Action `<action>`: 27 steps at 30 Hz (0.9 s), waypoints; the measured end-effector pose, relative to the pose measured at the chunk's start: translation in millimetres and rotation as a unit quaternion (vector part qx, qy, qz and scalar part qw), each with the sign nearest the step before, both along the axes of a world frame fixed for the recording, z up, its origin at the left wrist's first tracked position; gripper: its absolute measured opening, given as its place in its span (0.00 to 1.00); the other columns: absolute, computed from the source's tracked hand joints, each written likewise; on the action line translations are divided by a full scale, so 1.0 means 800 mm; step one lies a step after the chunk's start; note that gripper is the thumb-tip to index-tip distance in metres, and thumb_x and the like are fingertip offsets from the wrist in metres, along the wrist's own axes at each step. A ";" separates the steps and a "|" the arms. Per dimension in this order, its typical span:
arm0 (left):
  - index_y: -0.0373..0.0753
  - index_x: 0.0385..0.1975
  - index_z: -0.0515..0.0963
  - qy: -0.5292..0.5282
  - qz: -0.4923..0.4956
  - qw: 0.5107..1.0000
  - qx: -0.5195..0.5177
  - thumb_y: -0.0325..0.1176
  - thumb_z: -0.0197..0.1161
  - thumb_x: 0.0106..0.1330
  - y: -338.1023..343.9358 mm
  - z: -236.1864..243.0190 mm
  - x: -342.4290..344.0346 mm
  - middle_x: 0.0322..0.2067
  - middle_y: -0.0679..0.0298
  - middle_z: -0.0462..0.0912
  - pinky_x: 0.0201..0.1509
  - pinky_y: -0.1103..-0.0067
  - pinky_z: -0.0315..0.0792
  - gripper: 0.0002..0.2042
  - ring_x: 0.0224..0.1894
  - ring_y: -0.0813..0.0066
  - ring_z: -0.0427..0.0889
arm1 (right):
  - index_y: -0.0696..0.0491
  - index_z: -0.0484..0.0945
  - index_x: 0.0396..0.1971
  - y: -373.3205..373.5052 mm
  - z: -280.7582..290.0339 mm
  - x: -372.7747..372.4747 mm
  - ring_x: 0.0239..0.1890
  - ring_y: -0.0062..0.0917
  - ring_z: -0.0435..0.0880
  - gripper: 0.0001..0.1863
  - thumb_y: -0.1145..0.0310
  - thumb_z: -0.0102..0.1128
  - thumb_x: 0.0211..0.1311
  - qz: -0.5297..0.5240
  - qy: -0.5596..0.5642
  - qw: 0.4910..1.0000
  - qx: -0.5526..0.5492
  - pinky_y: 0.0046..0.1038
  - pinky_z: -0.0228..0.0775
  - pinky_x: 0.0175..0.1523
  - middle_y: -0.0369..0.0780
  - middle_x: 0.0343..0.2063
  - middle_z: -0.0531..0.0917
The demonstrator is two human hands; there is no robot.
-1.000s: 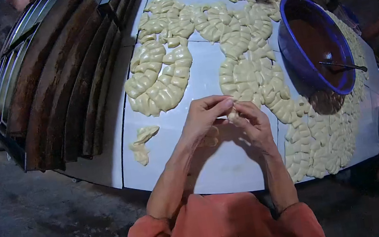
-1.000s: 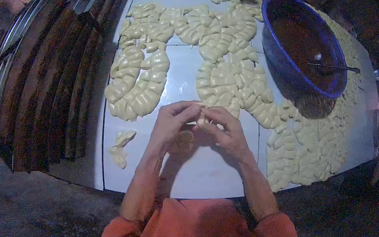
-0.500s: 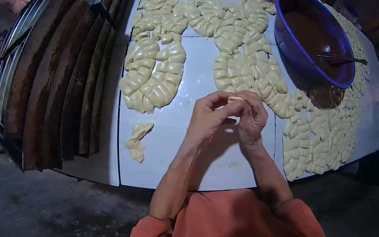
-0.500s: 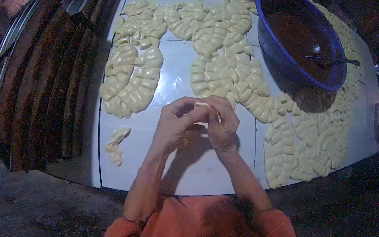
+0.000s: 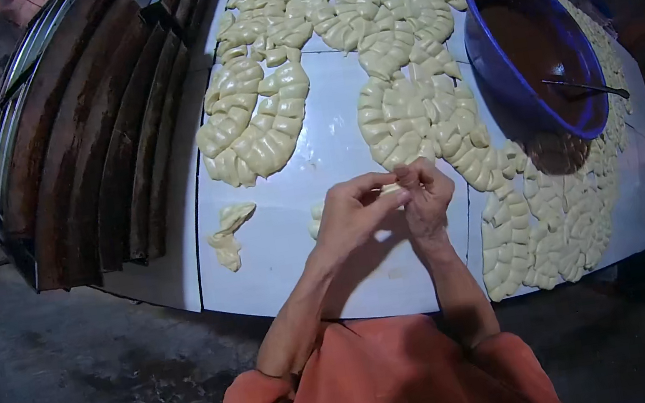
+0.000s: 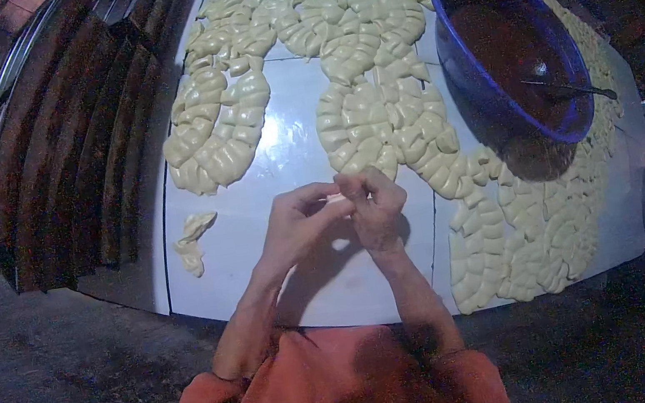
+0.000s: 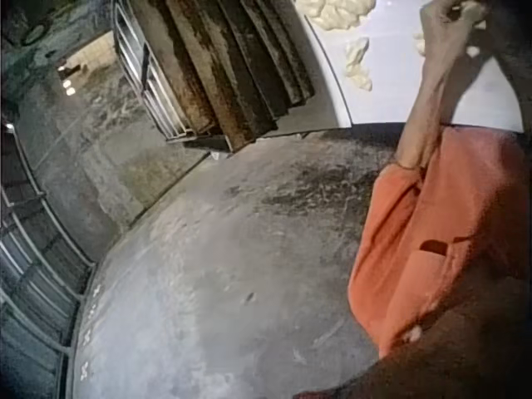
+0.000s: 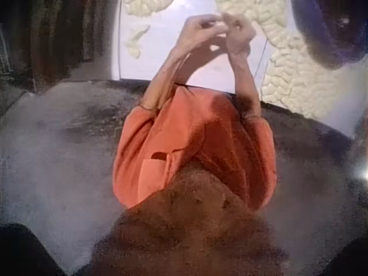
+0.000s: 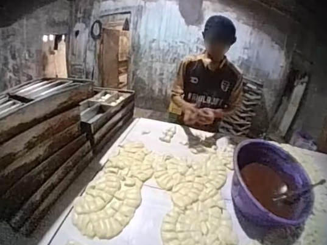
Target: The person shapes dough by hand on a table, occasionally adding filling from a bowl, and places the dough pieces into metal pans.
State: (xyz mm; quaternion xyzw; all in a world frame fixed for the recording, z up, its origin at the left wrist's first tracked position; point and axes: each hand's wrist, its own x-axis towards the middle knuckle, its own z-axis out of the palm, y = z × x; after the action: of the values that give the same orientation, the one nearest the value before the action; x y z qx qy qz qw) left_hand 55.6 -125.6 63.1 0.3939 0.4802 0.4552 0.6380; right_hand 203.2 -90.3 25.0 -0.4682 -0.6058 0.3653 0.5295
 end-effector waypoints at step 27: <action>0.37 0.44 0.84 0.550 0.292 0.778 0.085 0.31 0.67 0.65 -0.152 -0.012 -0.215 0.43 0.59 0.85 0.51 0.70 0.75 0.11 0.45 0.62 0.82 | 0.61 0.81 0.42 -0.061 0.024 -0.002 0.42 0.42 0.83 0.09 0.75 0.57 0.65 0.161 -0.345 0.919 -0.103 0.35 0.76 0.48 0.48 0.40 0.82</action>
State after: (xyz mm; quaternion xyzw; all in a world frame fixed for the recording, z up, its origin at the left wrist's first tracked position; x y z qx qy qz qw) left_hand -116.0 -247.4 53.8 0.4710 0.8005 0.3645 0.0663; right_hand 201.6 -139.5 43.9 -0.5135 -0.7768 0.3221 0.1704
